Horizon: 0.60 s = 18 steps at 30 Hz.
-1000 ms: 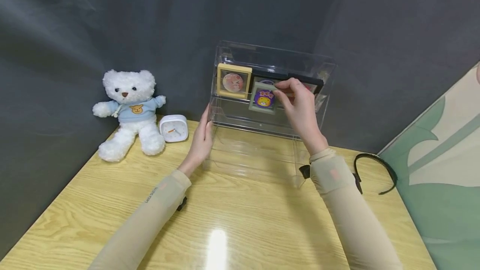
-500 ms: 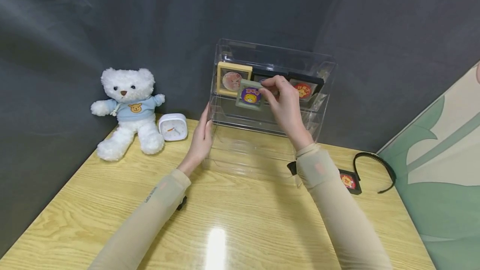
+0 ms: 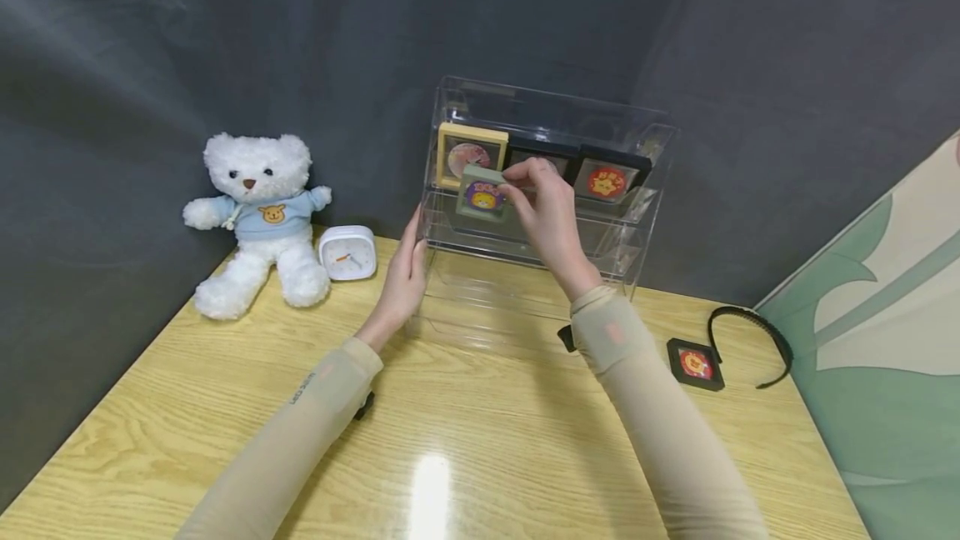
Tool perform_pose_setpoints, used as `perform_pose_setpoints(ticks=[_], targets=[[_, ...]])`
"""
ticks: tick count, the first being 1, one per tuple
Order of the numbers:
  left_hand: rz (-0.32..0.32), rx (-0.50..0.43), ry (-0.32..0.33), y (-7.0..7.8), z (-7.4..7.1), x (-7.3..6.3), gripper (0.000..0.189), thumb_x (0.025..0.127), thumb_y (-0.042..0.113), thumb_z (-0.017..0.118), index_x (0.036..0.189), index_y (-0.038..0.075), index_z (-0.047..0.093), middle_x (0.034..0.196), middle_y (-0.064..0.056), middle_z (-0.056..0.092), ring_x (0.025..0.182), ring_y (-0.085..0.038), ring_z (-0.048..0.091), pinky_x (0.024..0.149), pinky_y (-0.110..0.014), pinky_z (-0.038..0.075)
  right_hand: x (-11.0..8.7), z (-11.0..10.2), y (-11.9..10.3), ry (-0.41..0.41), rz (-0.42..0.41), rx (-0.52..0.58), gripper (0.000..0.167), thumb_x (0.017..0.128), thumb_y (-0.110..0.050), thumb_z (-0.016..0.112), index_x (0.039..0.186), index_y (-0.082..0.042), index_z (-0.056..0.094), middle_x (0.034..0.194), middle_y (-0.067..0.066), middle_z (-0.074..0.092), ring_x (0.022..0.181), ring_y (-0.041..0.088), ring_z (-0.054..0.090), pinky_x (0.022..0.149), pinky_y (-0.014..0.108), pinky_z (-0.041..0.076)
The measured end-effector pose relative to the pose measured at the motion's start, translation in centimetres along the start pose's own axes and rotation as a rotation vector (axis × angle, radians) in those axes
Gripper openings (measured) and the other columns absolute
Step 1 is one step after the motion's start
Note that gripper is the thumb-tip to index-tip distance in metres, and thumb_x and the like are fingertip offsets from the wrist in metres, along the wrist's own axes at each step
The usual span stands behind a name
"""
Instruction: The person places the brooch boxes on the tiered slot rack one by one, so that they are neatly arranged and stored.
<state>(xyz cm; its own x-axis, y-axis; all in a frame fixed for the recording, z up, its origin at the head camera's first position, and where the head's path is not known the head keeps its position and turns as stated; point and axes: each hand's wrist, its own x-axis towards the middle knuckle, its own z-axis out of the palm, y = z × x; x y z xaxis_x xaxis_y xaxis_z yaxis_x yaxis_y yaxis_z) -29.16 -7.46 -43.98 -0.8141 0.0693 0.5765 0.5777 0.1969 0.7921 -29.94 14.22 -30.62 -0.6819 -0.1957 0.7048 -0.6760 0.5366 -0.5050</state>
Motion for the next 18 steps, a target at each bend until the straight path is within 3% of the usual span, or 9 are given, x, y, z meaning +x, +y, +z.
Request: perform_pose_setpoints(ticks=[8,18], targets=[[-0.008,-0.002,-0.013,-0.5,-0.1,0.0,0.057,0.117,0.005,0.03,0.172,0.006,0.017,0.175,-0.015,0.025,0.159,-0.031,0.028,0.13,-0.038,0.022,-0.3,1.1,0.3,-0.018,0.014,-0.011,0.015,0.097,-0.004,0.078,0.106,0.005,0.07,0.106,0.018,0.07,0.097,0.03,0.073,0.079,0.043,0.064],[0.012,-0.015,0.006,-0.6,0.1,0.0,0.056,0.116,0.003,0.031,0.171,0.005,0.02,0.174,-0.017,0.027,0.159,-0.033,0.029,0.131,-0.042,0.023,-0.9,2.3,0.8,-0.066,0.033,0.016,0.013,0.097,-0.001,0.076,0.106,0.006,0.069,0.108,0.019,0.07,0.104,0.031,0.072,0.088,0.038,0.065]])
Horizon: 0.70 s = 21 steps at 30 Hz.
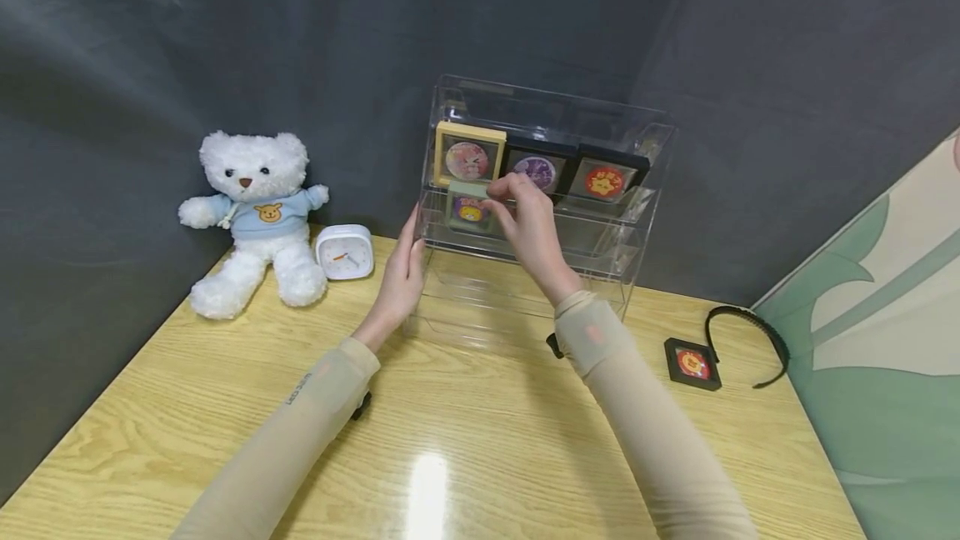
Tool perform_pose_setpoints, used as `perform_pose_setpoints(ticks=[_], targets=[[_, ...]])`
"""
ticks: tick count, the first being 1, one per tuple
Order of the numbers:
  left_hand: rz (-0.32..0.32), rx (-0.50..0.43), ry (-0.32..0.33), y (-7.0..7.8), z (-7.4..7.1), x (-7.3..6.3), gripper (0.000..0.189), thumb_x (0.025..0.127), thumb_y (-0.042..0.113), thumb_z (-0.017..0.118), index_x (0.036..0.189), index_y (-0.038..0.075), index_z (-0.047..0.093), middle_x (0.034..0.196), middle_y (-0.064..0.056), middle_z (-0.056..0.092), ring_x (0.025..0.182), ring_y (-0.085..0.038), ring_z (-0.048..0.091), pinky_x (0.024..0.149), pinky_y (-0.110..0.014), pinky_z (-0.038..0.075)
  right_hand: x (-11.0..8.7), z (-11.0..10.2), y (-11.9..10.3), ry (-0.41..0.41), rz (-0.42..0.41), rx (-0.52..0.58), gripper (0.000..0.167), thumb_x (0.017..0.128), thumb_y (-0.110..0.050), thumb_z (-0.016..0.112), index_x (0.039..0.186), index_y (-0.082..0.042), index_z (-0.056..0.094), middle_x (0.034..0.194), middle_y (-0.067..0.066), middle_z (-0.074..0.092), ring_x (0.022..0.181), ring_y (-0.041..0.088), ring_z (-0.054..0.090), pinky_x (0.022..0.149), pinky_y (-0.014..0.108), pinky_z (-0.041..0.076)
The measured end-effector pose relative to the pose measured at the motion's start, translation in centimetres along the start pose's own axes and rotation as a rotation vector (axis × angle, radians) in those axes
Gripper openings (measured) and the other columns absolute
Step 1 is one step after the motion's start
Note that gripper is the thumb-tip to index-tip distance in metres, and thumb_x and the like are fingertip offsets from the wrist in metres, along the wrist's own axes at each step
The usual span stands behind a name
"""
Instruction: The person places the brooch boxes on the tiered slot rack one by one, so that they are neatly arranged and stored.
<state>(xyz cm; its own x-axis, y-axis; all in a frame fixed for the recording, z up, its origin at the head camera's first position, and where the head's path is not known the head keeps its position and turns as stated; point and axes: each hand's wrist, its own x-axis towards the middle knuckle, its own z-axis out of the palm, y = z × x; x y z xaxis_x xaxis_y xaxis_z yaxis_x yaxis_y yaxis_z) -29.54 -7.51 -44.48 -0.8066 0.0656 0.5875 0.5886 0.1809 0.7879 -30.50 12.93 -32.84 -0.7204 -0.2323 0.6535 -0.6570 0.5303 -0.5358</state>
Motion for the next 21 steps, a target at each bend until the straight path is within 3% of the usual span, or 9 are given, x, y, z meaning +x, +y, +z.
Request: perform_pose_setpoints(ticks=[12,21], targets=[[-0.021,0.025,-0.022,0.2,-0.1,0.0,0.056,0.117,0.006,0.029,0.172,0.007,0.016,0.175,-0.015,0.024,0.159,-0.03,0.027,0.131,-0.04,0.022,-0.3,1.6,0.3,-0.037,-0.012,-0.05,0.011,0.098,-0.002,0.076,0.105,0.003,0.07,0.107,0.016,0.07,0.094,0.027,0.069,0.075,0.037,0.061],[-0.007,0.003,0.0,0.2,0.0,0.1,0.057,0.115,-0.001,0.031,0.17,0.001,0.019,0.173,-0.022,0.027,0.157,-0.039,0.031,0.13,-0.048,0.024,-0.5,2.3,0.3,-0.052,-0.042,-0.08,0.01,0.098,-0.003,0.076,0.103,0.003,0.069,0.105,0.016,0.07,0.081,0.025,0.061,0.067,0.033,0.051]])
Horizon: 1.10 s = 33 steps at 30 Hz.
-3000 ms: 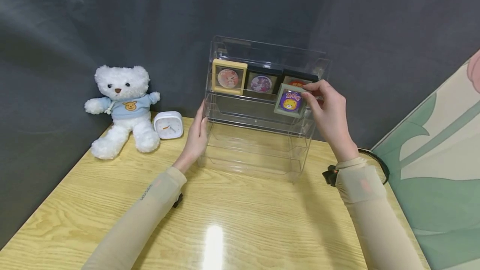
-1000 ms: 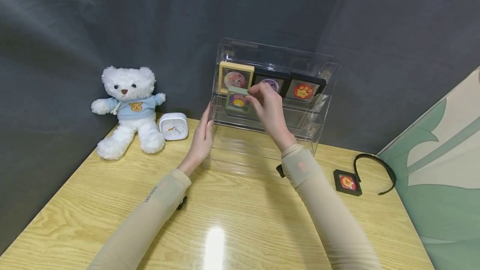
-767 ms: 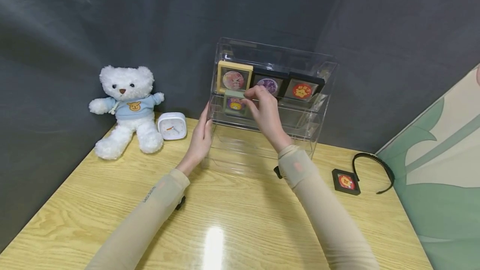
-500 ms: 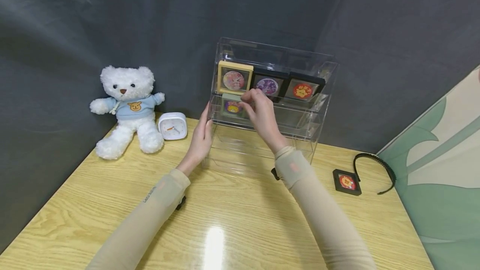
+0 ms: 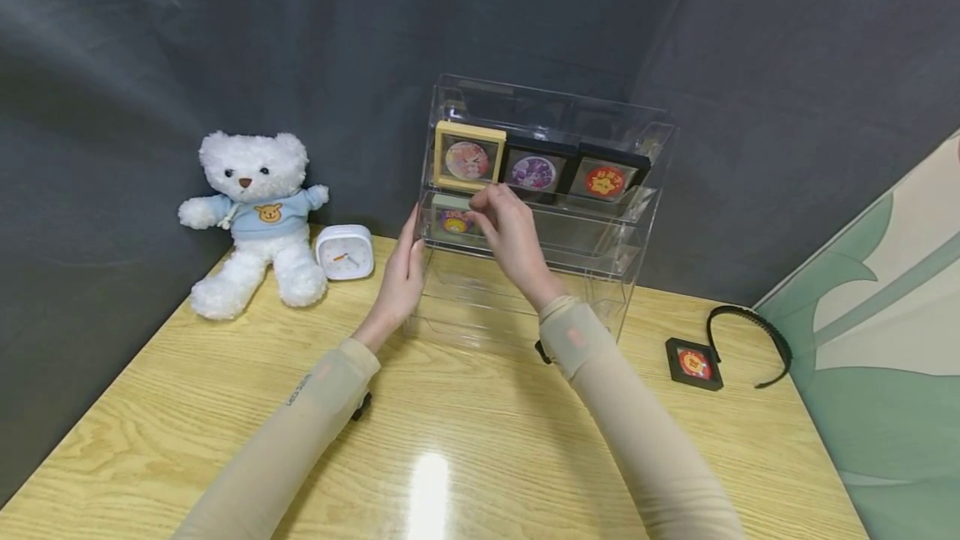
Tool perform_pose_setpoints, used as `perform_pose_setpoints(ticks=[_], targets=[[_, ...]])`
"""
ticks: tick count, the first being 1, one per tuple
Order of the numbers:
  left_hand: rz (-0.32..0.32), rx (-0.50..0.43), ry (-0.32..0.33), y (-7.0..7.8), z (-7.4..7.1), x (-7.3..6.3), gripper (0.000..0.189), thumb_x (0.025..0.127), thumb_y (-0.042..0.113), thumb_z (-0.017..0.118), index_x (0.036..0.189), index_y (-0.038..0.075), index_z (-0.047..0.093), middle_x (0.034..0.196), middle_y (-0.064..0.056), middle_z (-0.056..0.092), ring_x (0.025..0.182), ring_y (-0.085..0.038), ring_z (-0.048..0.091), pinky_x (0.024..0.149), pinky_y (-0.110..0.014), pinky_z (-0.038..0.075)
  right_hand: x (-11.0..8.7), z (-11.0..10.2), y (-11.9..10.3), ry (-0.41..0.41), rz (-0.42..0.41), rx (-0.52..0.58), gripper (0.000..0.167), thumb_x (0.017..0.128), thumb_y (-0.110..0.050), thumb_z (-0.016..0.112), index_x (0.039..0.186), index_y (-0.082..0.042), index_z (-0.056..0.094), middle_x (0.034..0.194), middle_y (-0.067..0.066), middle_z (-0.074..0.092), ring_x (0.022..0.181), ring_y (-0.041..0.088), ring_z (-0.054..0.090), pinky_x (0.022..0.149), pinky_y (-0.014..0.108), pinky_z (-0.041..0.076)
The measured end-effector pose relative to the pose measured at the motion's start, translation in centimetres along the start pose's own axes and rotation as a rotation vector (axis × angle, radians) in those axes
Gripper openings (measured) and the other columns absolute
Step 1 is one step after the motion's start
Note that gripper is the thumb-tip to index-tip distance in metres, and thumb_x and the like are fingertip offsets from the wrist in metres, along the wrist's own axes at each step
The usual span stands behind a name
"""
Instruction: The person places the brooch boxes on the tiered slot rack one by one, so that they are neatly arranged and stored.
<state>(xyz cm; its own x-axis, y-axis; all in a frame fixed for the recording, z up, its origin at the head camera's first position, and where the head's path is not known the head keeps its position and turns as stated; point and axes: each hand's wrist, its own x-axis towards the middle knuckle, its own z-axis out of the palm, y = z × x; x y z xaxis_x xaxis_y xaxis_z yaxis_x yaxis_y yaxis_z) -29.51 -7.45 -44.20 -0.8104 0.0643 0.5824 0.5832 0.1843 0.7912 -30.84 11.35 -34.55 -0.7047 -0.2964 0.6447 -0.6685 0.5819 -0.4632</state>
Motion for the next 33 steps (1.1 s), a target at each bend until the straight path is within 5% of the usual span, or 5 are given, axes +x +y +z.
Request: perform_pose_setpoints(ticks=[20,30,33], targets=[[-0.025,0.027,-0.02,-0.2,-0.1,-0.2,0.057,0.117,0.004,0.029,0.172,0.008,0.017,0.175,-0.015,0.024,0.159,-0.032,0.027,0.131,-0.042,0.023,-1.0,-1.6,-0.1,-0.04,0.055,0.078,0.022,0.101,-0.004,0.075,0.12,0.003,0.068,0.117,0.016,0.067,0.106,0.027,0.071,0.092,0.033,0.061],[-0.026,0.033,-0.009,-0.1,0.0,-0.1,0.055,0.116,0.004,0.029,0.17,0.001,0.018,0.174,-0.019,0.024,0.159,-0.035,0.027,0.131,-0.043,0.021,-3.8,-7.3,0.4,0.025,0.071,0.07,0.019,0.105,-0.007,0.071,0.121,0.004,0.068,0.115,0.016,0.073,0.105,0.028,0.073,0.091,0.041,0.063],[-0.025,0.016,-0.005,-0.1,0.0,-0.1,0.055,0.116,0.003,0.029,0.17,0.001,0.018,0.174,-0.02,0.024,0.159,-0.036,0.026,0.131,-0.044,0.021,-5.3,-10.2,0.9,0.048,0.097,0.029,0.02,0.106,-0.008,0.069,0.123,0.004,0.069,0.117,0.014,0.073,0.104,0.024,0.072,0.088,0.031,0.062]])
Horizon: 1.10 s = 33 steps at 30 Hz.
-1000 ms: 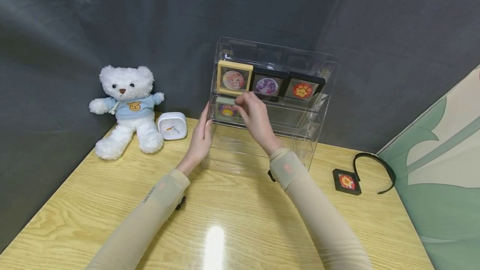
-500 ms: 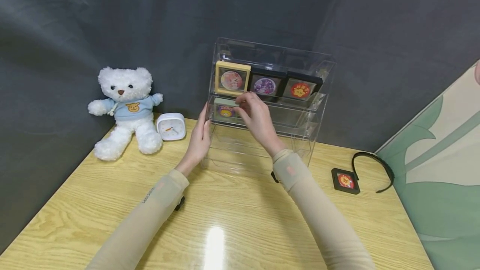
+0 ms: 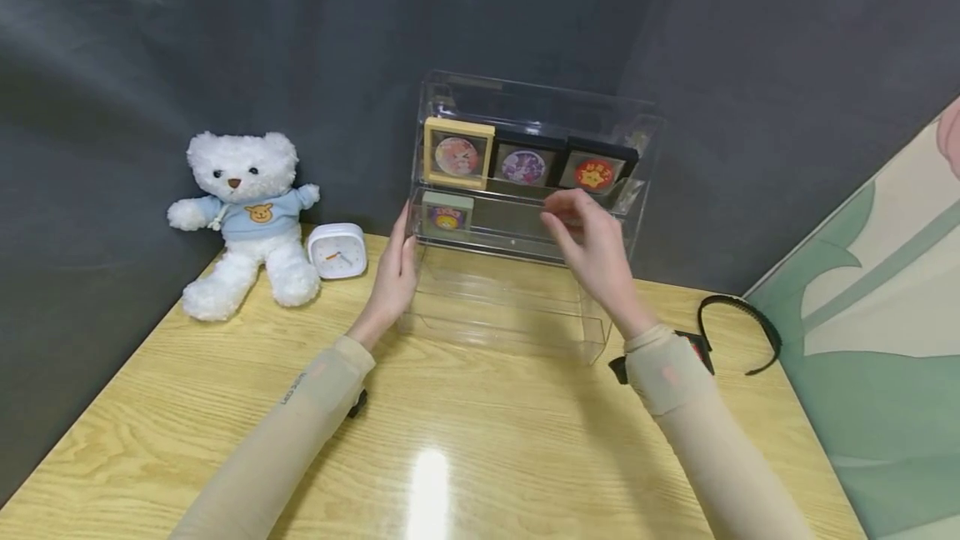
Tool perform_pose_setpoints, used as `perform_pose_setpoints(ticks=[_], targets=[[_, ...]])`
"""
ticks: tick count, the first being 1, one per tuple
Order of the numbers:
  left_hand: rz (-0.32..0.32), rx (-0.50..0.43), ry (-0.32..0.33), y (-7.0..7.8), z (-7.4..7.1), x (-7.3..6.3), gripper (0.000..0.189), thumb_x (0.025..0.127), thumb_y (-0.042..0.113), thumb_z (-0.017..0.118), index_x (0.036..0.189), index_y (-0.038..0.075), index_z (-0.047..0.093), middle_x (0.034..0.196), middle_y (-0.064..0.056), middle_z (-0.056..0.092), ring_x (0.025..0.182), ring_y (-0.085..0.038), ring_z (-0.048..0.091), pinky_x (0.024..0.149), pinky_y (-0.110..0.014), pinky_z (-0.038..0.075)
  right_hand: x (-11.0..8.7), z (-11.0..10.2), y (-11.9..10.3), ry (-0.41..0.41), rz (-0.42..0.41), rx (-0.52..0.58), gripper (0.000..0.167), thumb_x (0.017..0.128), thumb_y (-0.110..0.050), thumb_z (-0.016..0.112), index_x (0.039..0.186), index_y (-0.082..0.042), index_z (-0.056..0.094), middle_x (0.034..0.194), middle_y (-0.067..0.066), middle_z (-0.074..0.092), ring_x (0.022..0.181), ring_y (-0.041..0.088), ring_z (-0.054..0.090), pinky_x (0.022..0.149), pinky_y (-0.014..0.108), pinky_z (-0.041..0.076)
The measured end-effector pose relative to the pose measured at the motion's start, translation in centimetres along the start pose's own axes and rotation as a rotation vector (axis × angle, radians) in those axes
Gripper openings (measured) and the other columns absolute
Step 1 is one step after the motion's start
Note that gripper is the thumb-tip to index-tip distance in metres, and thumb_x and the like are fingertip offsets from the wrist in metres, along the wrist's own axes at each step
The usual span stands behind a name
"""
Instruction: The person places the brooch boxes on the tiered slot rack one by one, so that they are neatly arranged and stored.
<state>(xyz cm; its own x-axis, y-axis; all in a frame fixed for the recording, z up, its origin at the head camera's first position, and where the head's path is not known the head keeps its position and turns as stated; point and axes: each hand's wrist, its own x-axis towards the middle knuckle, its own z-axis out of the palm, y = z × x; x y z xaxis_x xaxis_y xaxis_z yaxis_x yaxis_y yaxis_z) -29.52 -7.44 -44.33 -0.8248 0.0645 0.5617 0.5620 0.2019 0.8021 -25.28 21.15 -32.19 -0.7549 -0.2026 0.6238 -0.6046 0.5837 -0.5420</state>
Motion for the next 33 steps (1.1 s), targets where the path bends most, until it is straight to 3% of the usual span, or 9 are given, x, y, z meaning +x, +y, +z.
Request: perform_pose_setpoints(ticks=[5,10,14,20,23,25,27,29,33], targets=[[-0.009,-0.005,-0.005,0.2,-0.1,-0.1,0.056,0.116,0.002,0.029,0.171,0.002,0.018,0.174,-0.02,0.023,0.159,-0.036,0.026,0.131,-0.044,0.021,-2.9,-5.0,0.9,0.075,0.031,-0.061,0.02,0.107,-0.007,0.066,0.123,0.005,0.069,0.117,0.013,0.073,0.103,0.007,0.067,0.083,0.01,0.054],[-0.013,0.015,-0.01,0.3,-0.1,0.0,0.057,0.117,0.005,0.029,0.172,0.005,0.016,0.175,-0.017,0.022,0.16,-0.032,0.026,0.131,-0.04,0.021,-6.5,-9.1,2.2,0.151,0.114,-0.106,0.021,0.108,-0.004,0.063,0.126,0.006,0.068,0.109,0.006,0.072,0.095,-0.007,0.065,0.083,0.006,0.052],[-0.013,0.014,-0.006,0.3,-0.2,-0.1,0.057,0.116,0.004,0.029,0.172,0.005,0.017,0.175,-0.018,0.022,0.159,-0.034,0.026,0.131,-0.042,0.02,-9.7,-11.3,4.8,0.129,0.209,-0.17,0.024,0.109,-0.009,0.062,0.128,0.004,0.067,0.106,-0.006,0.068,0.091,-0.01,0.064,0.081,0.003,0.049],[-0.013,0.003,-0.014,0.3,-0.2,-0.2,0.058,0.116,0.003,0.029,0.172,0.007,0.016,0.175,-0.017,0.023,0.159,-0.034,0.027,0.131,-0.042,0.021,-14.3,-13.5,9.9,0.017,0.335,-0.281,0.026,0.11,-0.013,0.062,0.128,0.005,0.066,0.115,0.02,0.071,0.093,-0.02,0.052,0.076,-0.001,0.044],[-0.01,0.003,-0.011,0.3,-0.2,-0.2,0.058,0.116,0.003,0.029,0.172,0.006,0.016,0.175,-0.017,0.024,0.158,-0.035,0.028,0.131,-0.042,0.021,-15.9,-14.2,12.2,-0.075,0.375,-0.326,0.028,0.11,-0.013,0.061,0.13,0.006,0.066,0.123,0.029,0.069,0.1,0.002,0.066,0.076,0.008,0.05],[-0.01,0.005,-0.007,0.3,-0.2,-0.2,0.058,0.116,0.002,0.029,0.172,0.006,0.017,0.174,-0.018,0.024,0.158,-0.035,0.029,0.131,-0.042,0.022,-16.8,-14.4,13.3,-0.136,0.396,-0.34,0.031,0.111,-0.014,0.061,0.132,0.008,0.064,0.128,0.033,0.067,0.104,0.027,0.072,0.079,0.026,0.06],[-0.011,0.006,-0.006,0.3,-0.2,-0.2,0.057,0.116,0.002,0.029,0.172,0.005,0.017,0.174,-0.019,0.025,0.158,-0.035,0.029,0.131,-0.042,0.022,-17.4,-14.3,14.1,-0.189,0.407,-0.337,0.035,0.111,-0.014,0.06,0.135,0.011,0.061,0.133,0.036,0.063,0.11,0.051,0.068,0.082,0.048,0.063],[-0.008,0.007,-0.005,0.2,-0.2,-0.2,0.057,0.116,0.002,0.029,0.171,0.004,0.017,0.174,-0.02,0.026,0.158,-0.036,0.029,0.131,-0.042,0.022,-17.7,-14.2,14.6,-0.22,0.416,-0.322,0.038,0.111,-0.013,0.06,0.137,0.014,0.058,0.135,0.04,0.06,0.112,0.059,0.065,0.084,0.066,0.058],[0.009,0.0,0.0,0.2,-0.2,-0.2,0.056,0.116,0.002,0.03,0.17,0.0,0.018,0.173,-0.023,0.026,0.157,-0.039,0.029,0.131,-0.045,0.022,-17.6,-13.9,15.1,-0.255,0.443,-0.3,0.041,0.111,-0.011,0.059,0.139,0.019,0.052,0.136,0.045,0.055,0.114,0.063,0.061,0.085,0.069,0.057]])
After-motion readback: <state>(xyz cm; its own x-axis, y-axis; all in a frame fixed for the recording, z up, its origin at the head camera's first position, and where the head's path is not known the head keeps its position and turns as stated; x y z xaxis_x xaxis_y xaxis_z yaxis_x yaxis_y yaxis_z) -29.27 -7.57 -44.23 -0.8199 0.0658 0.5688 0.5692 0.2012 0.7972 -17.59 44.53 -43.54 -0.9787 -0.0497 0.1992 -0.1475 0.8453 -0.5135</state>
